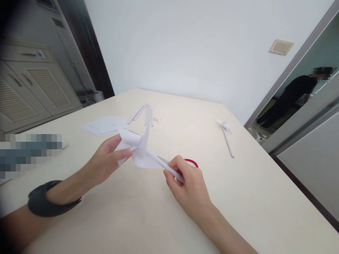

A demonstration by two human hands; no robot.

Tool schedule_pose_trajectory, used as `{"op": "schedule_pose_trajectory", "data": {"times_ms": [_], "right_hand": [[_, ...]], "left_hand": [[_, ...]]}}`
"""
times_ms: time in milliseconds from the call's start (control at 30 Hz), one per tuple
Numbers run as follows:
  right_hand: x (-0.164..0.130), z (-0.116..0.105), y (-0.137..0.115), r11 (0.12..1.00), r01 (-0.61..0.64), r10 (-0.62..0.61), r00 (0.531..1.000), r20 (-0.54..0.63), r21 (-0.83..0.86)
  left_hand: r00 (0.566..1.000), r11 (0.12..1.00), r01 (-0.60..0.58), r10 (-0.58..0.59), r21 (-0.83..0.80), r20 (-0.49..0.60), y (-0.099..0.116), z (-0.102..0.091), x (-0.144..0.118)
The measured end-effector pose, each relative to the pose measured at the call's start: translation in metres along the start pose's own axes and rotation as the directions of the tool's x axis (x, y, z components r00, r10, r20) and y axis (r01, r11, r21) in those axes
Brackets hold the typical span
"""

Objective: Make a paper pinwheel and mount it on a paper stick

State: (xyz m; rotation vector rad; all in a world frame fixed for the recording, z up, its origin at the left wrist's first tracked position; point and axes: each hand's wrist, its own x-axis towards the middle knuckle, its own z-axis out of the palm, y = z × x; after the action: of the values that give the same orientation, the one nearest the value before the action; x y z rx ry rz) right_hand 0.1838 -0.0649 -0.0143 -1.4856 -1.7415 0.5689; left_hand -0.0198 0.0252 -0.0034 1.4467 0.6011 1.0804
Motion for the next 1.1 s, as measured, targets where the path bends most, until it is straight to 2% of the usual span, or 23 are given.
{"op": "schedule_pose_trajectory", "data": {"times_ms": [567,1100], "right_hand": [[0.001,0.002,0.002,0.999,0.01,-0.011,1.0,-0.008,-0.051],[0.003,0.007,0.004,0.995,-0.03,0.03,1.0,-0.001,-0.096]], "left_hand": [[0.999,0.999,0.03,-0.031,-0.038,-0.04,0.001,0.009,0.0],[0.988,0.985,0.147,-0.15,-0.086,-0.036,0.001,0.016,-0.002]]}}
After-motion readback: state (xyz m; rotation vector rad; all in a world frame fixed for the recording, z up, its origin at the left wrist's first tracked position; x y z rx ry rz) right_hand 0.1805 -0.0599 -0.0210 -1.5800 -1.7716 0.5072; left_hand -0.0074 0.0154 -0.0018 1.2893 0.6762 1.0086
